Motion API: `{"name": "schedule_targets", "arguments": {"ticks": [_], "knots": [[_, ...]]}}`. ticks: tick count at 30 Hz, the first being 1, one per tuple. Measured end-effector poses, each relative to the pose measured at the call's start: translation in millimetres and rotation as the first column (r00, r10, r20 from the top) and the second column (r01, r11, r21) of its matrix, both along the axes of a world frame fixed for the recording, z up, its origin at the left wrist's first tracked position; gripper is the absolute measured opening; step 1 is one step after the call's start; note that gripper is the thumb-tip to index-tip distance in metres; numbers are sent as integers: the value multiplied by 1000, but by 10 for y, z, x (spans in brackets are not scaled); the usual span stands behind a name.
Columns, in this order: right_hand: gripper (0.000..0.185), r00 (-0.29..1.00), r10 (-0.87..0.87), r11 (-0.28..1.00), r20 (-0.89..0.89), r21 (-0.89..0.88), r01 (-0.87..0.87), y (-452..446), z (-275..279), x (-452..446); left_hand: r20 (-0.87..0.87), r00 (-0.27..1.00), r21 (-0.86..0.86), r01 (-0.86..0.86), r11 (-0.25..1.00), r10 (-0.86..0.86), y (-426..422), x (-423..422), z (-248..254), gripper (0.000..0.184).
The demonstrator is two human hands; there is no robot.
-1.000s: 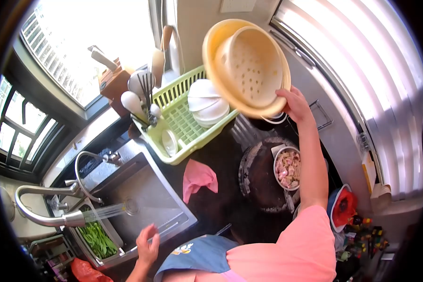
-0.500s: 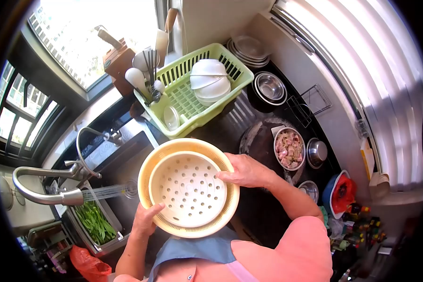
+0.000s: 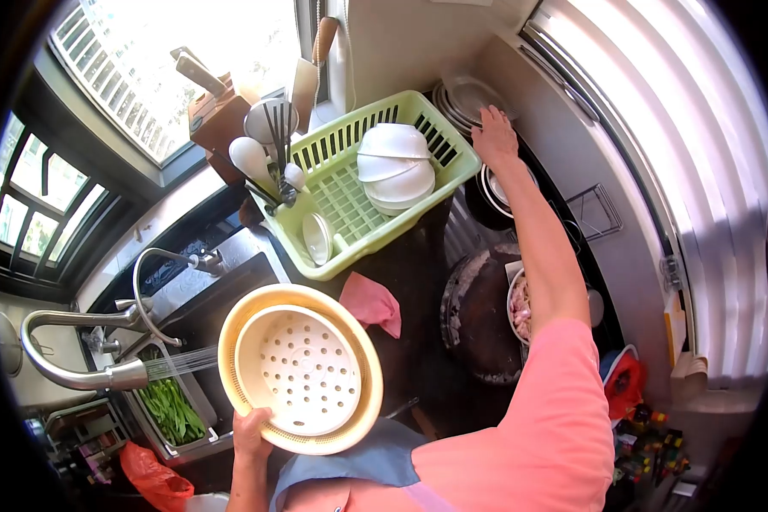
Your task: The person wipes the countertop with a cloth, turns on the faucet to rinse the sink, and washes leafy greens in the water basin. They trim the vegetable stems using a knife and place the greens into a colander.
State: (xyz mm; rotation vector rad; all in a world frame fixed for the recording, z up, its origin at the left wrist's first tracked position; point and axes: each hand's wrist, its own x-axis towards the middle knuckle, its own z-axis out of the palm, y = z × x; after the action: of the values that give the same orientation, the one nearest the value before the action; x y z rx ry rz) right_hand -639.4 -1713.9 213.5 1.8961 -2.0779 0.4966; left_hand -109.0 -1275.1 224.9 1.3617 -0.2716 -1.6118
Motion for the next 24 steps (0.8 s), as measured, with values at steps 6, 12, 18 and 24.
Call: {"name": "schedule_targets", "arguments": {"ticks": [6, 12, 18, 24], "knots": [[42, 980, -23, 933, -198, 349, 93, -465, -110, -268, 46, 988, -8, -146, 989, 146, -15, 59, -149, 63], [20, 716, 397, 898, -575, 84, -431, -901, -386, -1026, 104, 976, 79, -198, 977, 189, 130, 110, -292, 58], [42, 976, 123, 989, -178, -58, -135, 191, 508, -39, 41, 976, 40, -214, 976, 212, 213, 155, -366, 50], [26, 933, 359, 920, -28, -155, -359, 2042, 1243, 853, -59, 977, 28, -204, 979, 205, 464, 304, -392, 50]]}}
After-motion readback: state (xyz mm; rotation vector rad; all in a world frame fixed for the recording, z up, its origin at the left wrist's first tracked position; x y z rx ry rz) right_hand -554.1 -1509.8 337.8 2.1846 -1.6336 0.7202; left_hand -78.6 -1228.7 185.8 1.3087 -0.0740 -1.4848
